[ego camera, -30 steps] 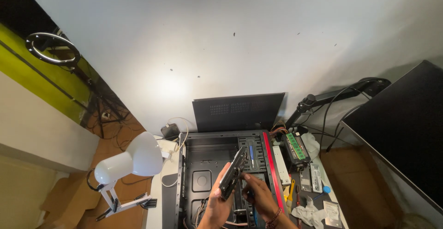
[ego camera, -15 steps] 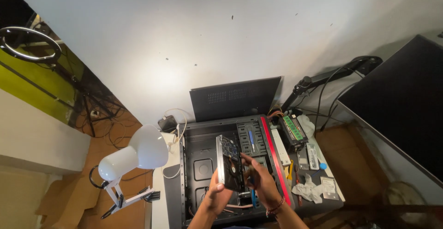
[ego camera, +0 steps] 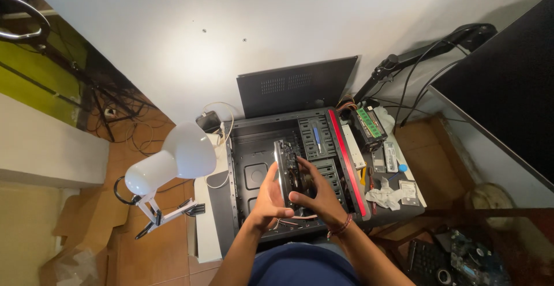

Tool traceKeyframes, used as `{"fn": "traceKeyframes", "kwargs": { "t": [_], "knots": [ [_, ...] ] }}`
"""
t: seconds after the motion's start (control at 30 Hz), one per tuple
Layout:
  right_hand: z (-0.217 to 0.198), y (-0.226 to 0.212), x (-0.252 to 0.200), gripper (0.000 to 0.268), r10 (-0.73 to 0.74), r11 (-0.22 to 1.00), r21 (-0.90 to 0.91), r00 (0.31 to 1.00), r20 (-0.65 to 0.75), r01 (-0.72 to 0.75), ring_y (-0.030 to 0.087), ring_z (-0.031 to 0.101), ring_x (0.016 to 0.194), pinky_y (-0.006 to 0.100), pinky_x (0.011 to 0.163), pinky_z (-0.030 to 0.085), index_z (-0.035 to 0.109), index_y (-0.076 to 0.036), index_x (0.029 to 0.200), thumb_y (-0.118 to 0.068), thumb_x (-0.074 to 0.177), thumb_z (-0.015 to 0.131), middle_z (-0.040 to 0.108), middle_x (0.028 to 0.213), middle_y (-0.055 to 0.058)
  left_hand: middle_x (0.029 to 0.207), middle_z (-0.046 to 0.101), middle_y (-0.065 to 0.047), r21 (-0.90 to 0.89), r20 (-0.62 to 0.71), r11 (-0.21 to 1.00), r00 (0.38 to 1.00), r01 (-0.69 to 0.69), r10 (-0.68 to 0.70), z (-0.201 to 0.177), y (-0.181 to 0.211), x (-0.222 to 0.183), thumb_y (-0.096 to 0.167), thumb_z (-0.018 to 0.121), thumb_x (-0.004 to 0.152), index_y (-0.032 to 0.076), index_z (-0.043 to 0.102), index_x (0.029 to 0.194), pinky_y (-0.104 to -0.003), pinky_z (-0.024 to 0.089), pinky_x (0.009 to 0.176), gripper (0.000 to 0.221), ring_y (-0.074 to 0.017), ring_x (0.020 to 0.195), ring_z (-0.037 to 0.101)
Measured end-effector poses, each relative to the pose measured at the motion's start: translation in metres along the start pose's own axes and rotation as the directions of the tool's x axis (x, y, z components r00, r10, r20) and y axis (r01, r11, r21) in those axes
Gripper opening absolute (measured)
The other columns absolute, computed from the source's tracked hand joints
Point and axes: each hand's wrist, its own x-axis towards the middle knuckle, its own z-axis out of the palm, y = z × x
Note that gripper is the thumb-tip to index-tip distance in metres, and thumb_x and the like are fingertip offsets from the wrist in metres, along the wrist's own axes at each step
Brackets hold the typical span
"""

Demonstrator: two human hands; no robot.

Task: Cleaning dust off a computer hard drive using a brush while it is inside a desktop case.

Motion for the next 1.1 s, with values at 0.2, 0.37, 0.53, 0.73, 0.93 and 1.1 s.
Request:
{"fn": "traceKeyframes", "kwargs": {
  "t": [0.2,0.37,0.53,0.73,0.93,1.1],
  "knots": [
    [0.006,-0.013,-0.002,0.104,0.041,0.997,0.065,0.999,0.015,-0.041,0.023,0.064,0.111,0.037,0.096,0.053,0.042,-0.011,0.154,-0.046,0.065,0.082,0.058,0.134,0.012,0.148,0.049,-0.013,0.135,0.046,0.991,0.999,-0.001,-0.006,0.005,0.016,-0.003,0.009,0.094,0.049,0.010,0.017,0.163,-0.045,0.040,0.117,0.138,-0.0284,0.141,0.047],
    [0.006,-0.010,-0.003,0.107,0.019,1.000,0.010,1.000,0.011,-0.019,0.024,0.062,0.110,0.038,0.096,0.053,0.039,-0.011,0.155,-0.039,0.063,0.086,0.058,0.135,0.015,0.149,0.050,-0.014,-0.036,0.039,0.999,0.999,0.018,-0.017,0.003,0.014,-0.002,0.033,0.086,0.070,0.007,0.020,0.163,-0.045,0.039,0.118,0.117,-0.0298,0.140,0.048],
    [0.002,-0.013,-0.004,0.111,-0.024,0.994,-0.108,1.000,0.001,0.024,0.021,0.061,0.116,0.038,0.099,0.052,0.033,-0.012,0.157,-0.033,0.063,0.088,0.055,0.139,0.013,0.147,0.050,-0.015,0.054,-0.001,0.997,0.998,-0.055,0.055,0.003,0.004,0.004,0.044,0.076,0.085,0.004,0.030,0.159,-0.045,0.040,0.116,0.096,-0.0293,0.136,0.050],
    [-0.047,0.046,0.007,0.080,0.125,0.888,0.442,0.992,0.029,-0.125,0.017,0.059,0.101,0.029,0.083,0.047,0.042,-0.005,0.167,-0.023,0.092,0.060,0.062,0.143,0.014,0.136,0.060,-0.020,-0.308,-0.046,0.921,0.963,0.240,-0.266,-0.020,-0.016,0.003,0.059,0.060,0.085,0.006,0.045,0.145,-0.049,0.052,0.101,0.082,-0.0327,0.119,0.064],
    [-0.083,0.032,0.011,0.077,0.118,0.989,0.092,0.992,-0.044,-0.114,0.017,0.069,0.101,0.027,0.078,0.050,0.018,-0.022,0.162,0.001,0.094,0.046,0.066,0.133,0.011,0.147,0.056,-0.020,-0.386,-0.037,0.921,0.996,0.058,-0.078,-0.002,-0.008,0.016,0.055,0.052,0.099,-0.002,0.045,0.152,-0.043,0.049,0.108,0.078,-0.0321,0.126,0.059],
    [-0.120,0.079,0.017,0.033,0.183,0.979,0.116,0.974,-0.136,-0.167,0.026,0.077,0.100,0.031,0.084,0.058,0.049,0.002,0.129,-0.010,0.101,0.062,0.069,0.100,0.018,0.154,0.049,-0.020,-0.444,-0.051,0.895,0.998,-0.048,0.028,0.021,-0.009,0.031,0.058,0.046,0.097,0.000,0.042,0.152,-0.042,0.045,0.115,0.080,-0.0312,0.132,0.055]
  ]
}}
